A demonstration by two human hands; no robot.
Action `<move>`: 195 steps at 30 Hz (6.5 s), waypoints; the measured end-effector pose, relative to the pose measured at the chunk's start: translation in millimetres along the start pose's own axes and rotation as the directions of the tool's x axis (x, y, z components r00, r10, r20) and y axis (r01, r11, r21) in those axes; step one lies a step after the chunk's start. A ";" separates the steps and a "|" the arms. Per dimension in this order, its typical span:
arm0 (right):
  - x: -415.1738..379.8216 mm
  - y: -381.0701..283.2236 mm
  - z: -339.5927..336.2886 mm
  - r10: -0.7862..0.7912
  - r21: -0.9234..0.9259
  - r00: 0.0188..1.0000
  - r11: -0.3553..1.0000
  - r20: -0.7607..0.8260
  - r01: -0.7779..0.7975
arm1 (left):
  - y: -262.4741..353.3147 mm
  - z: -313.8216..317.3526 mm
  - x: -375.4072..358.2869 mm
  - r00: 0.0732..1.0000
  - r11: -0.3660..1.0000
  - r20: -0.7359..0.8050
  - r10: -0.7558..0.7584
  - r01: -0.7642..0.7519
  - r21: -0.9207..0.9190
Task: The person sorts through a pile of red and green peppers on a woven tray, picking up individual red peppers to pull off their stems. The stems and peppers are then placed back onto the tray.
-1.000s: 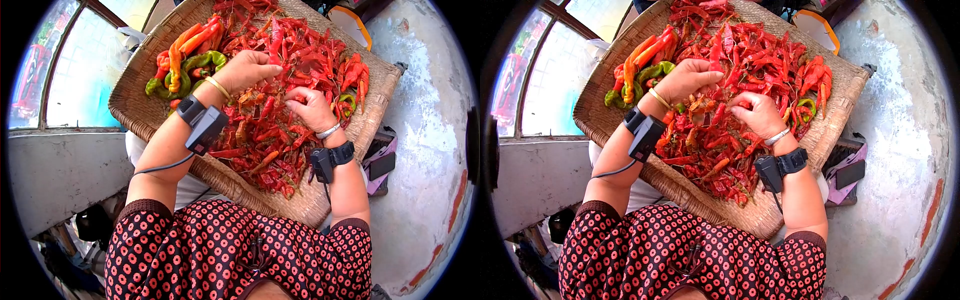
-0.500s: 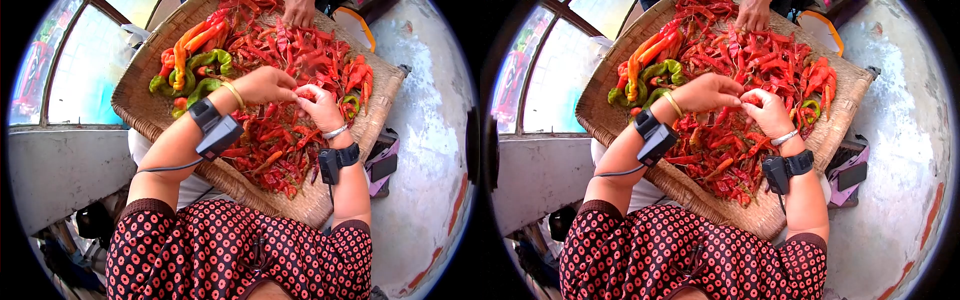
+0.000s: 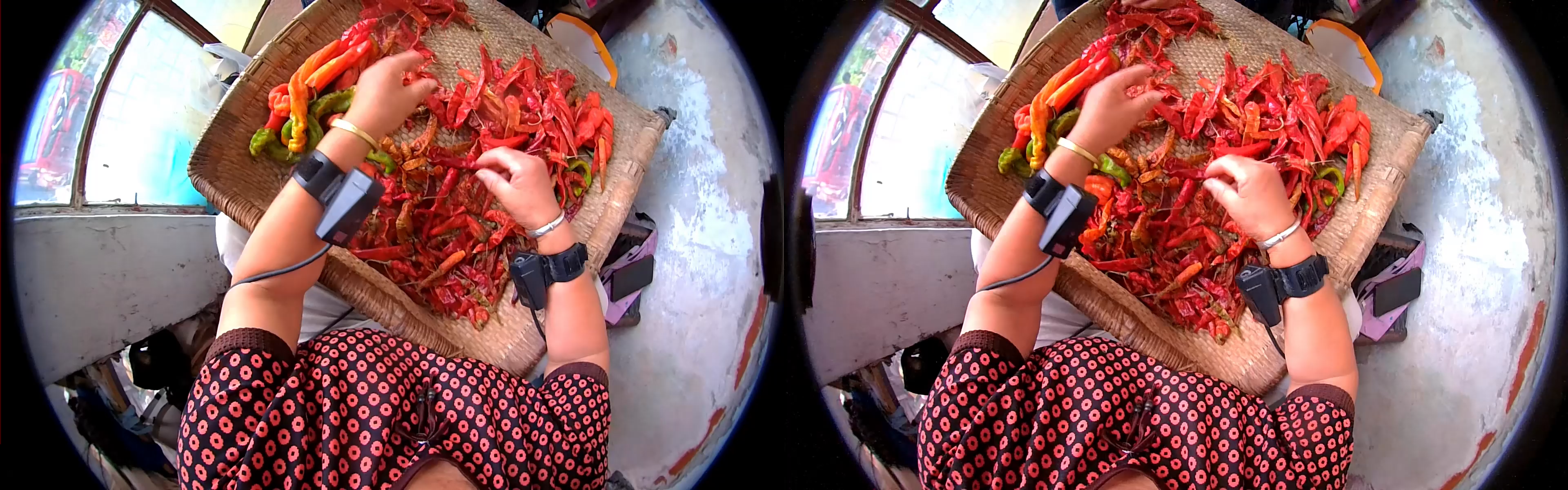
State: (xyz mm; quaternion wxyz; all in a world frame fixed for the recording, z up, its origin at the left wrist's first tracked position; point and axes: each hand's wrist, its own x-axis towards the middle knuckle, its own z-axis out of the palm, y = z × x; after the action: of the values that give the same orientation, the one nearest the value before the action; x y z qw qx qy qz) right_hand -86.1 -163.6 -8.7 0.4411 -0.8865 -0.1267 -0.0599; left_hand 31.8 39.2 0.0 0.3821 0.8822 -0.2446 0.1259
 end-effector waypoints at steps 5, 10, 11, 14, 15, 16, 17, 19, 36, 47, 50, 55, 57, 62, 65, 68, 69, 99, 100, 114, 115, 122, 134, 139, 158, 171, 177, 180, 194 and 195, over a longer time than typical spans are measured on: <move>7.2 8.1 -15.1 -0.284 -0.489 0.907 0.866 -0.311 0.103 | 22.4 24.9 -15.6 0.958 0.980 0.224 0.179 -0.193 0.041; 3.8 31.8 -12.3 -0.042 -0.580 0.996 0.814 -0.076 -0.010 | 36.0 48.8 -25.6 0.872 0.902 0.367 0.325 -0.403 0.158; 4.2 29.5 -14.2 -0.016 -0.577 0.999 0.817 -0.050 -0.016 | 31.8 53.1 -27.2 0.831 0.889 0.484 0.274 -0.411 0.203; 0.1 26.2 -18.1 0.001 -0.544 0.999 0.839 0.036 0.018 | 28.6 49.9 -28.4 0.780 0.884 0.583 0.228 -0.416 0.212; -1.4 25.0 -19.0 -0.004 -0.539 1.000 0.842 0.024 0.017 | 30.1 43.9 -27.4 0.772 0.886 0.592 0.232 -0.419 0.200; -3.1 22.9 -20.2 0.037 -0.533 0.998 0.846 0.059 0.000 | 27.8 40.6 -27.6 0.769 0.879 0.596 0.234 -0.429 0.208; -4.1 22.5 -21.3 0.078 -0.527 0.992 0.850 0.096 -0.016 | 23.3 38.6 -28.0 0.740 0.892 0.627 0.246 -0.426 0.153; -5.0 25.5 -23.1 0.052 -0.497 0.993 0.868 0.107 0.008 | 19.1 29.7 -26.1 0.706 0.899 0.660 0.258 -0.426 0.104; -4.0 11.0 -32.5 0.271 0.545 0.959 0.819 -0.085 -0.183 | 11.3 -4.5 5.1 0.997 0.997 -0.028 0.072 -0.072 -0.003; -3.9 5.5 -28.5 0.181 0.656 0.983 0.746 -0.034 -0.114 | 57.4 20.3 -29.9 0.735 0.722 0.676 0.042 0.446 -0.529; -1.6 13.7 -26.9 0.185 0.480 0.977 0.870 -0.102 -0.114 | 51.0 6.0 -19.8 0.761 0.694 0.649 -0.007 0.471 -0.545; -1.6 19.3 -27.1 0.151 -0.084 0.988 0.985 -0.024 -0.153 | 43.7 -13.1 5.6 0.901 0.584 0.345 -0.262 0.433 -0.687; -2.6 18.9 -23.4 0.127 -0.146 0.991 0.981 -0.036 -0.131 | 23.4 -1.3 14.2 0.913 0.692 -0.032 -0.408 0.286 -0.663; -2.3 23.5 -17.8 0.058 -0.278 0.997 0.960 0.041 -0.044 | 9.8 9.6 -0.2 0.983 0.996 0.163 -0.084 0.081 0.024; -3.6 22.3 -17.4 0.056 -0.324 0.995 0.946 0.088 -0.025 | 27.0 21.6 -10.6 0.949 0.906 0.308 -0.068 -0.071 0.418; -4.6 21.8 -16.7 0.050 -0.342 0.994 0.940 0.098 -0.014 | 12.0 28.7 -12.7 0.953 0.916 0.302 -0.012 -0.111 0.385; -4.8 22.3 -16.7 0.038 -0.344 0.995 0.939 0.093 -0.004 | 11.7 27.9 -12.1 0.957 0.934 0.290 0.022 -0.123 0.336; -4.8 20.4 -9.8 0.076 -0.435 0.971 0.900 0.228 0.032 | -37.7 10.9 19.6 0.998 0.998 -0.001 -0.057 0.057 0.004; -5.4 20.6 -10.4 0.071 -0.425 0.972 0.905 0.224 0.032 | -21.1 10.2 12.8 0.999 0.989 -0.001 0.045 -0.044 0.139; -3.6 25.6 -23.3 0.091 -0.347 0.978 0.938 0.186 -0.022 | 7.1 -13.8 13.7 0.921 0.989 0.374 0.113 -0.142 0.050; -3.1 25.8 -23.7 0.088 -0.347 0.979 0.938 0.184 -0.019 | 7.2 -20.5 15.5 0.921 0.995 0.378 0.092 -0.095 -0.009; -3.3 28.5 -18.4 0.070 -0.363 0.979 0.932 0.189 0.003 | 30.0 -49.4 42.1 0.863 0.872 0.338 -0.376 0.453 -0.185; -4.4 29.8 -14.8 0.049 -0.381 0.976 0.924 0.211 0.036 | -28.1 10.0 27.0 0.985 0.985 0.080 -0.153 0.145 0.093; -2.0 22.6 -15.5 -0.008 -0.348 0.981 0.934 0.194 0.077 | 1.3 19.7 17.8 0.965 0.848 0.209 -0.161 0.027 0.529; -3.1 8.7 -27.0 0.208 0.288 0.976 0.940 -0.057 -0.183 | -36.8 9.6 50.5 0.911 0.960 -0.390 -0.137 0.025 -0.280; -3.0 12.0 -26.8 0.270 0.483 0.958 0.855 -0.102 -0.189 | -17.5 31.1 14.6 0.951 0.920 0.307 0.038 -0.154 0.360; -1.7 10.8 -29.8 0.266 0.480 0.957 0.858 -0.116 -0.180 | -5.4 -0.6 38.5 0.955 0.933 0.260 -0.140 0.215 -0.288; -2.2 9.1 -29.0 0.280 0.493 0.955 0.848 -0.103 -0.195 | 0.5 -16.9 46.4 0.894 0.743 0.315 -0.318 0.442 -0.503; -1.2 15.9 -23.6 0.265 0.445 0.960 0.873 -0.087 -0.200 | -22.6 19.2 22.9 0.976 0.835 0.178 -0.123 0.005 0.550; -1.1 15.8 -23.9 0.265 0.445 0.960 0.873 -0.087 -0.200 | -20.7 20.0 21.3 0.971 0.799 0.181 -0.156 0.016 0.601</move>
State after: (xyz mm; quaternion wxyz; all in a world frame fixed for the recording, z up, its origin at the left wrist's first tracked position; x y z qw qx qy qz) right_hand -82.6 -191.9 -6.6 0.6383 -0.7687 0.0033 -0.0413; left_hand 61.5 29.6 -17.5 0.0619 0.9759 -0.1933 0.0795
